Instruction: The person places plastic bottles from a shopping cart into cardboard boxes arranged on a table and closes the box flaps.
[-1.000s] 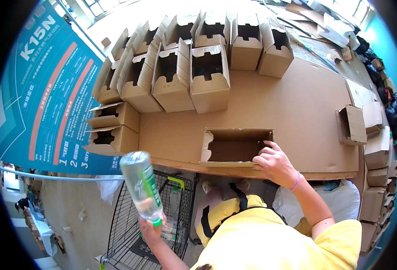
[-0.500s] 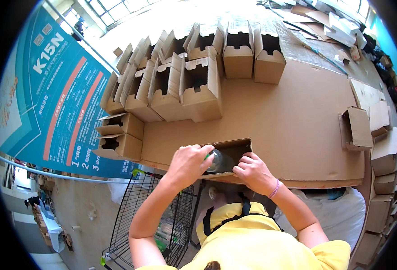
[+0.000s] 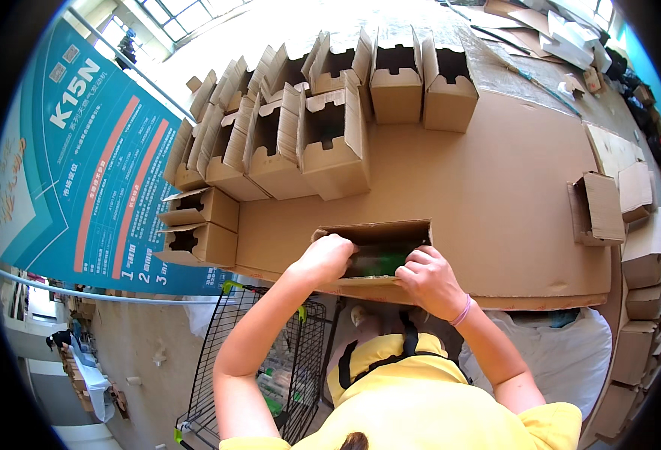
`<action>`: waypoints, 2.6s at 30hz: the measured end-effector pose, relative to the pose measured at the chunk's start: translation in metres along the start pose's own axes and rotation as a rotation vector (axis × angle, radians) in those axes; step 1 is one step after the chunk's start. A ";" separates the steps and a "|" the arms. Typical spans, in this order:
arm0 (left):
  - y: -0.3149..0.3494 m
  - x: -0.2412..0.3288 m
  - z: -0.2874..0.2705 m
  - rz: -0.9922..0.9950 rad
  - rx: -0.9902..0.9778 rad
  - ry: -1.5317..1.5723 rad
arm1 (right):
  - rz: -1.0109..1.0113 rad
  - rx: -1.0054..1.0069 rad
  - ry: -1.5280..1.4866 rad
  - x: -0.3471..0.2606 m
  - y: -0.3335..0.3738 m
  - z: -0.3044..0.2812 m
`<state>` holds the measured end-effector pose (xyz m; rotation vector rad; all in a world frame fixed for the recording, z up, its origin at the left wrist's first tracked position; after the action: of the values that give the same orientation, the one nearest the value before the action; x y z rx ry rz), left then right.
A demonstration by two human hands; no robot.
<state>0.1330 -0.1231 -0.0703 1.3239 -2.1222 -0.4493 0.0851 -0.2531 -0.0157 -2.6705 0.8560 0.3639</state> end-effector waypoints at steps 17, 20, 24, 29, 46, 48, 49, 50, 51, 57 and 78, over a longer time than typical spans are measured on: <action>0.086 -0.017 0.021 0.033 0.762 0.614 | 0.265 0.262 -0.340 0.040 0.038 0.009; 0.071 -0.028 0.030 0.020 0.700 0.727 | 0.290 0.197 -0.450 0.054 0.036 0.033; 0.074 -0.022 -0.008 -0.156 0.895 0.363 | 0.474 0.430 -0.298 0.052 0.026 0.008; 0.057 0.006 -0.031 0.036 0.820 0.029 | 0.577 0.476 -0.378 0.064 0.042 0.030; 0.045 -0.058 0.017 -0.065 0.571 -0.290 | 0.677 -0.436 -1.080 0.078 0.005 0.136; 0.060 -0.092 0.015 -0.161 0.559 -0.309 | 0.623 -0.437 -1.059 0.058 -0.035 0.155; 0.067 -0.110 0.014 -0.211 0.542 -0.309 | 0.596 -0.443 -1.065 0.050 -0.057 0.164; 0.074 -0.126 0.014 -0.262 0.524 -0.310 | 0.570 -0.449 -1.071 0.042 -0.079 0.173; 0.081 -0.144 0.012 -0.304 0.540 -0.301 | 0.559 -0.447 -1.077 0.034 -0.101 0.184; 0.105 -0.232 0.001 -0.400 0.859 -0.148 | 0.459 -0.233 -1.235 -0.006 -0.205 0.224; 0.102 -0.227 -0.017 -0.421 0.971 -0.147 | 0.232 -0.313 -0.886 0.017 -0.130 0.195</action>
<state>0.1480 0.1254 -0.0687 2.3402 -2.2484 0.4246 0.1481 -0.0898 -0.1723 -2.2371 0.8313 1.6802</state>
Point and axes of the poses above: each hand's wrist, its own y-axis away from the middle knuckle, its own z-axis out of the palm, x = y × z, the point moved 10 cm from there along -y, towards the middle knuckle, and after that the axes turned 12 degrees about -x, right-handed, at the moved point
